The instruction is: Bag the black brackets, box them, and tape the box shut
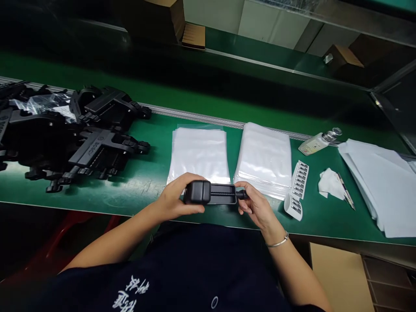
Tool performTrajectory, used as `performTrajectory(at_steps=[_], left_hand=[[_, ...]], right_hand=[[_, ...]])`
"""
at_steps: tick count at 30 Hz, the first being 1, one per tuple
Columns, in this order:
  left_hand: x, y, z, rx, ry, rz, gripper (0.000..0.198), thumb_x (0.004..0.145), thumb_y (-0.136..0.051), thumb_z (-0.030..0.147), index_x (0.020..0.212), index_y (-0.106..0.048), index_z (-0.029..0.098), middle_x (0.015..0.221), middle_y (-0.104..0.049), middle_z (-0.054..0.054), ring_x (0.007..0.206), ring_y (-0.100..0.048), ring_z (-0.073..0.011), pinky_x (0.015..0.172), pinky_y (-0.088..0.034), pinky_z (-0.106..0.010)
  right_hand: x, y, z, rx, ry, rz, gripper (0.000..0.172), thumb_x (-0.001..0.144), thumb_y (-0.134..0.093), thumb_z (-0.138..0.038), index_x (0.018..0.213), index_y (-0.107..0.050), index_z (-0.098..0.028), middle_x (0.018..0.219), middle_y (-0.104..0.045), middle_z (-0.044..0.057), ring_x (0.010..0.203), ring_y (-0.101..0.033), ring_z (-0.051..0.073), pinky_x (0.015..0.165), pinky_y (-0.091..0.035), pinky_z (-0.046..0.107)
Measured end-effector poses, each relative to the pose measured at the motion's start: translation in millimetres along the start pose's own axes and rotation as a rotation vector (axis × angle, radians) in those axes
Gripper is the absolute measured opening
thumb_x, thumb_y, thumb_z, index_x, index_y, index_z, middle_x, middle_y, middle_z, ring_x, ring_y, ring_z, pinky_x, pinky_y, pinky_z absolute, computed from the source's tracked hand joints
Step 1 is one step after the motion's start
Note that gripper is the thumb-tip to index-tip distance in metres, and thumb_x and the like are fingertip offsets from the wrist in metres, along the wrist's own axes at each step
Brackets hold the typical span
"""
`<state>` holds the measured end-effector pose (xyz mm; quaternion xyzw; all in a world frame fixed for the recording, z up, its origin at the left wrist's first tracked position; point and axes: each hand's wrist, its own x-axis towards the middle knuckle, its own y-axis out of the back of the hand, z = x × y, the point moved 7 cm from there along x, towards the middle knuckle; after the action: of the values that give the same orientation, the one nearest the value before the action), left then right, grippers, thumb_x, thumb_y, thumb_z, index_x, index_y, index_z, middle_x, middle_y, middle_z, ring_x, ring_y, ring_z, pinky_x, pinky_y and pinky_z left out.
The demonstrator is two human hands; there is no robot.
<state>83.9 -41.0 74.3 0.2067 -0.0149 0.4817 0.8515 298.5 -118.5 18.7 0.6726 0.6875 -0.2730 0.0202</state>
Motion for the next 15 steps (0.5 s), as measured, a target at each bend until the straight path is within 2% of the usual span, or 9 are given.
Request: performTrajectory(at_steps=[3,5,7,9,12,15], left_hand=[[2,5.9,-19,-0.177,0.145,0.213,0.063,0.064,-0.079,0.059,0.110,-0.060,0.021,0.098,-0.067,-0.006,0.087,-0.064,-0.0230,0.075,-0.051,-0.032],[4,2.7,-28,-0.307,0.210,0.274,0.065,0.065,-0.076,0.063,0.110,-0.059,0.019,0.097,-0.065,-0.005,0.087,-0.063,-0.0224,0.075,-0.050,-0.030],[8,-3.7,-33,-0.392,0.248,0.281,0.065,0.066,-0.075,0.064,0.110,-0.060,0.018,0.099,-0.064,-0.006,0.091,-0.061,-0.0227,0.077,-0.049,-0.030],[12,-10.5,-33,-0.451,0.263,0.273,0.064,0.068,-0.074,0.065,0.110,-0.060,0.018,0.101,-0.064,-0.006,0.094,-0.061,-0.0231,0.080,-0.048,-0.031],[15,-20.1,-32,-0.480,0.273,0.257,0.064,0.072,-0.069,0.067,0.112,-0.059,0.018,0.104,-0.065,-0.008,0.100,-0.060,-0.0247,0.084,-0.047,-0.032],[18,-27.7,-28,-0.459,0.253,0.253,0.065,0.076,-0.064,0.068,0.115,-0.059,0.017,0.109,-0.065,-0.009,0.105,-0.059,-0.0261,0.087,-0.046,-0.033]], right_hand=[[-5,12,-9,-0.155,0.256,0.105,0.050,0.091,-0.046,-0.062,0.119,-0.057,-0.022,0.065,-0.054,-0.002,0.055,-0.047,0.013,0.063,-0.052,0.030],[-10,14,-16,-0.328,0.404,0.164,0.047,0.089,-0.054,-0.058,0.119,-0.059,-0.023,0.088,-0.063,0.004,0.079,-0.059,0.018,0.078,-0.053,0.035],[-12,10,-19,-0.452,0.487,0.167,0.041,0.089,-0.058,-0.052,0.119,-0.062,-0.025,0.109,-0.063,0.007,0.104,-0.059,0.022,0.095,-0.048,0.039],[-13,5,-21,-0.474,0.540,0.165,0.035,0.091,-0.058,-0.047,0.119,-0.063,-0.027,0.120,-0.061,0.007,0.116,-0.055,0.024,0.103,-0.042,0.040],[-12,5,-22,-0.414,0.571,0.208,0.029,0.090,-0.061,-0.040,0.115,-0.067,-0.027,0.119,-0.062,0.006,0.117,-0.055,0.024,0.103,-0.042,0.039],[-8,12,-16,-0.289,0.571,0.274,0.025,0.087,-0.065,-0.038,0.108,-0.071,-0.026,0.111,-0.066,0.005,0.109,-0.058,0.022,0.099,-0.043,0.038]])
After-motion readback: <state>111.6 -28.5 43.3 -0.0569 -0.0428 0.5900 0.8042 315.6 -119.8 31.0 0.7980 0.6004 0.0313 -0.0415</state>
